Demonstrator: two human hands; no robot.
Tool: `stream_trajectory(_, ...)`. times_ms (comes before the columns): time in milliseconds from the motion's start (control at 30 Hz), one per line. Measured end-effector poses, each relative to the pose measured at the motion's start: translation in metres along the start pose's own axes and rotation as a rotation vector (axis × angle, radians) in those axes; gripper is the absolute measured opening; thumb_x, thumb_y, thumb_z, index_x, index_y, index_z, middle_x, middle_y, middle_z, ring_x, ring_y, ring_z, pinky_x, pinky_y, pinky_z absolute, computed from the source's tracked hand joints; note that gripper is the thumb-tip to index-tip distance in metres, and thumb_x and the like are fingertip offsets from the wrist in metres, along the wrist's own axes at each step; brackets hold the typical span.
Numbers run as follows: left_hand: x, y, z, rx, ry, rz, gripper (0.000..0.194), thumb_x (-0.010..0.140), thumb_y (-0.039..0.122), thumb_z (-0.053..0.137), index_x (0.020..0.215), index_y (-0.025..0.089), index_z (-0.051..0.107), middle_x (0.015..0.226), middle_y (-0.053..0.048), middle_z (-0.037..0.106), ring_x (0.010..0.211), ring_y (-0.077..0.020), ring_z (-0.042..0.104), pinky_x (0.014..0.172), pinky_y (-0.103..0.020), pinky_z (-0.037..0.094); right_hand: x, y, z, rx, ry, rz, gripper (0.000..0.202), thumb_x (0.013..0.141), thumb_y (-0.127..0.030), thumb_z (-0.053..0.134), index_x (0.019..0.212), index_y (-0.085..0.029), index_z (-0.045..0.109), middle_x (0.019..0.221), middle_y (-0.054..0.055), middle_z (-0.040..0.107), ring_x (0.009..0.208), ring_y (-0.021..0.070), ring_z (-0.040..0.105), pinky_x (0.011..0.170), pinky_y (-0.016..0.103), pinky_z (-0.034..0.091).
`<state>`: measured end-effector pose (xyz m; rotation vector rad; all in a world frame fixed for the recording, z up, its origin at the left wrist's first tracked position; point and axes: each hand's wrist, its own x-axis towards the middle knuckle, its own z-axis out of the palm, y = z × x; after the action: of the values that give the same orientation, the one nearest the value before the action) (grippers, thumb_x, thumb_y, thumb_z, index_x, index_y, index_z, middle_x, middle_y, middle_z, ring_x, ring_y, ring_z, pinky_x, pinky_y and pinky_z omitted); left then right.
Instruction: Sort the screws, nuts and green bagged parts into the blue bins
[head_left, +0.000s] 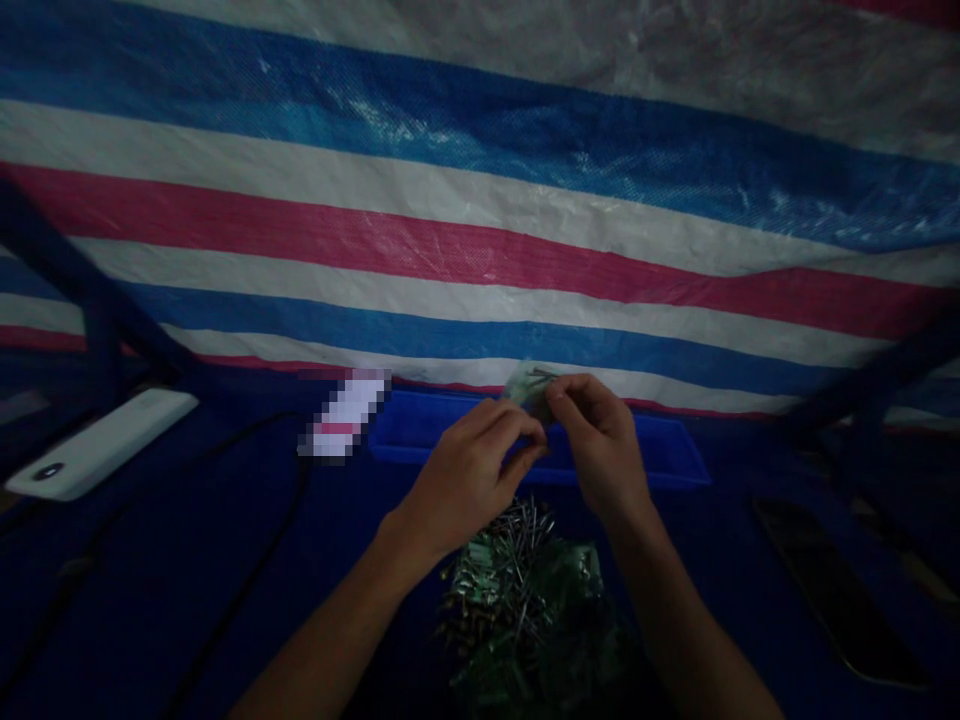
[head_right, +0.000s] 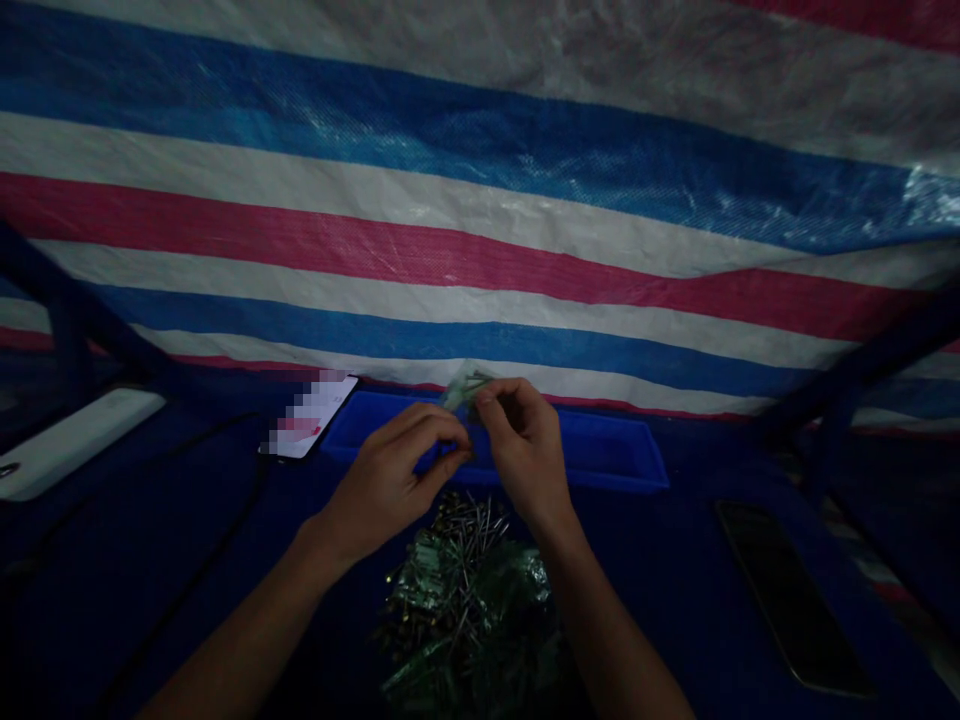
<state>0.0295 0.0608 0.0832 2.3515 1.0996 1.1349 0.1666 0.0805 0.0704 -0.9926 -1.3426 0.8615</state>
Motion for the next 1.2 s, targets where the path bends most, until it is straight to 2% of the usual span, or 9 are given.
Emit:
stream_trajectory(100, 0.002, -0.005, 0.000, -0.182, -0.055, -0.172, 0.016, 0.083, 0.031, 0.055, 0.091, 0.017, 0.057, 0.086, -0.002, 0.062, 0.079, -0.0143, 0.057, 0.071, -0.029, 0.046, 0.001, 0.002, -0.003, -0.061, 0.168, -0.095, 0.040, 0.084, -0.023, 0.047, 0.122, -0.024, 0.033, 0.082, 0.003, 0.062, 0.069, 0.0147, 0.062, 0.067, 0.033, 0.051)
stream_trajectory(167, 0.006, -0.009, -0.003, -0.345, -0.029, -0.285, 0.026, 0.085, 0.040, 0.050, 0.095, 0.017, 0.057, 0.085, -0.003, 0.063, 0.077, -0.0142, 0.058, 0.069, -0.028, 0.046, 0.003, 0.003, -0.006, -0.072, 0.234, -0.137, 0.045, 0.085, -0.022, 0.047, 0.126, -0.023, 0.029, 0.085, 0.005, 0.064, 0.071, 0.0159, 0.063, 0.070, 0.036, 0.051)
stream_trajectory(300, 0.012, -0.021, -0.007, -0.602, 0.004, -0.440, 0.045, 0.092, 0.048, 0.028, 0.095, 0.016, 0.060, 0.081, -0.005, 0.063, 0.073, -0.0138, 0.058, 0.065, -0.028, 0.046, 0.003, 0.006, -0.009, -0.126, 0.191, -0.256, 0.012, 0.082, -0.019, 0.050, 0.094, -0.021, 0.052, 0.091, 0.005, 0.065, 0.086, 0.0183, 0.063, 0.079, 0.041, 0.051)
stream_trajectory(400, 0.014, -0.033, -0.009, -0.619, 0.026, -0.489, 0.038, 0.090, 0.044, 0.036, 0.081, 0.015, 0.060, 0.074, -0.004, 0.061, 0.068, -0.0132, 0.056, 0.063, -0.027, 0.044, 0.002, 0.007, -0.004, -0.315, 0.002, -0.461, 0.014, 0.080, -0.010, 0.048, 0.080, -0.022, 0.056, 0.100, 0.003, 0.065, 0.107, 0.0208, 0.055, 0.093, 0.048, 0.043)
stream_trajectory(600, 0.014, -0.050, -0.034, -0.360, 0.157, -0.399, 0.016, 0.079, 0.030, 0.055, 0.080, 0.015, 0.055, 0.070, 0.001, 0.056, 0.065, -0.0110, 0.053, 0.061, -0.023, 0.042, 0.006, 0.008, 0.002, -0.577, -0.116, -0.557, 0.031, 0.078, -0.004, 0.047, 0.093, -0.026, 0.063, 0.131, 0.004, 0.045, 0.121, 0.0236, 0.042, 0.091, 0.049, 0.044)
stream_trajectory(767, 0.005, -0.068, -0.067, 0.251, 0.404, -0.358, 0.011, 0.077, 0.028, 0.057, 0.079, 0.018, 0.057, 0.072, 0.000, 0.057, 0.069, -0.0137, 0.053, 0.068, -0.026, 0.042, 0.013, -0.003, -0.017, -0.592, -0.238, -0.425, 0.032, 0.083, -0.011, 0.046, 0.110, -0.024, 0.058, 0.105, 0.006, 0.060, 0.098, 0.0184, 0.057, 0.083, 0.039, 0.049)
stream_trajectory(867, -0.003, -0.079, -0.071, 0.521, 0.134, -0.371, 0.018, 0.073, 0.034, 0.062, 0.083, 0.019, 0.060, 0.082, -0.004, 0.061, 0.085, -0.0220, 0.054, 0.079, -0.034, 0.042, 0.012, -0.014, -0.028, -0.659, -0.301, -0.396, 0.028, 0.084, -0.016, 0.048, 0.109, -0.022, 0.058, 0.098, 0.005, 0.062, 0.092, 0.0178, 0.058, 0.080, 0.038, 0.049)
stream_trajectory(1000, -0.012, -0.072, -0.062, 0.487, -0.389, -0.375, 0.036, 0.069, 0.046, 0.065, 0.092, 0.018, 0.063, 0.092, -0.008, 0.062, 0.095, -0.0293, 0.052, 0.081, -0.041, 0.041, 0.003, -0.034, -0.036, -0.725, -0.318, -0.408, 0.024, 0.085, -0.020, 0.049, 0.107, -0.022, 0.059, 0.098, 0.005, 0.063, 0.093, 0.0185, 0.058, 0.080, 0.038, 0.049)
stream_trajectory(1200, -0.022, -0.015, -0.023, 0.263, -0.689, -0.082, 0.027, 0.069, 0.038, 0.069, 0.087, 0.020, 0.062, 0.086, -0.005, 0.064, 0.087, -0.0247, 0.057, 0.074, -0.035, 0.043, -0.008, -0.052, -0.047, -0.775, -0.286, -0.415, 0.024, 0.085, -0.024, 0.050, 0.108, -0.023, 0.058, 0.100, 0.004, 0.063, 0.093, 0.0183, 0.059, 0.077, 0.035, 0.049)
